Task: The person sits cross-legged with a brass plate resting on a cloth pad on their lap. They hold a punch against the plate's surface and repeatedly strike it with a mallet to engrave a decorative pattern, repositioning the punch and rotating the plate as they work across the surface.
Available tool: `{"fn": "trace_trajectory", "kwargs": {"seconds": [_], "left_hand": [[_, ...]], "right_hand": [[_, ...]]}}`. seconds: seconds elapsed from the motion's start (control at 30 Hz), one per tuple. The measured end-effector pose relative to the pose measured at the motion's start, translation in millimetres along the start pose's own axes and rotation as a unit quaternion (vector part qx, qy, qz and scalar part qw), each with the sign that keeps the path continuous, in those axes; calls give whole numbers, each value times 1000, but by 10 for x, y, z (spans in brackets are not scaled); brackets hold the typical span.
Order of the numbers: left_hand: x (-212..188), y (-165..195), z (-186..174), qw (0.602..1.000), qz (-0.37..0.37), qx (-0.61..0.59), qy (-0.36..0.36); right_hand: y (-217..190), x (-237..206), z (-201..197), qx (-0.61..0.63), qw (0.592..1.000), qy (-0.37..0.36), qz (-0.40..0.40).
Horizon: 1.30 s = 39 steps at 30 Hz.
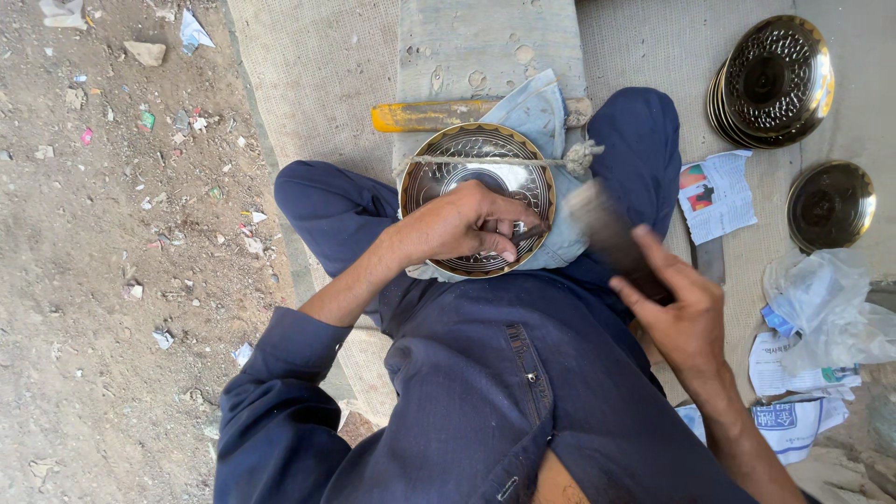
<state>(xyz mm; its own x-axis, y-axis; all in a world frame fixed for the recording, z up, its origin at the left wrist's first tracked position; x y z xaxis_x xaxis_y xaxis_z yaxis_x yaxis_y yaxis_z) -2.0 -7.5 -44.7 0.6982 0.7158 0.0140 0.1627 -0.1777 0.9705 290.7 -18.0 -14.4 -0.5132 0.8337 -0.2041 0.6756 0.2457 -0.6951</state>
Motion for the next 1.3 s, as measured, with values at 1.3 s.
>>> {"fn": "trace_trajectory", "kwargs": {"seconds": [1.3], "left_hand": [[-1, 35, -5, 998, -35, 55, 8]], "right_hand": [[266, -43, 218, 76, 996, 54, 12]]}}
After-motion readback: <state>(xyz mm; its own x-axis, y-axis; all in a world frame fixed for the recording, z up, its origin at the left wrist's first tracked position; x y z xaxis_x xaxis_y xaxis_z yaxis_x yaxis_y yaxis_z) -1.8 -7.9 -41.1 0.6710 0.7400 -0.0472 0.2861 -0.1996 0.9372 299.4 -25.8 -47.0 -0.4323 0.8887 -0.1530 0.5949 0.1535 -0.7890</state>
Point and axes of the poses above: each hand's wrist, its own x-axis towards the middle knuckle, its own z-axis out of the palm, y = z × x, the point moved 4 cm from there along x, towards the middle knuckle, and after that the axes turned 12 degrees about -y, right-handed, at the moved point
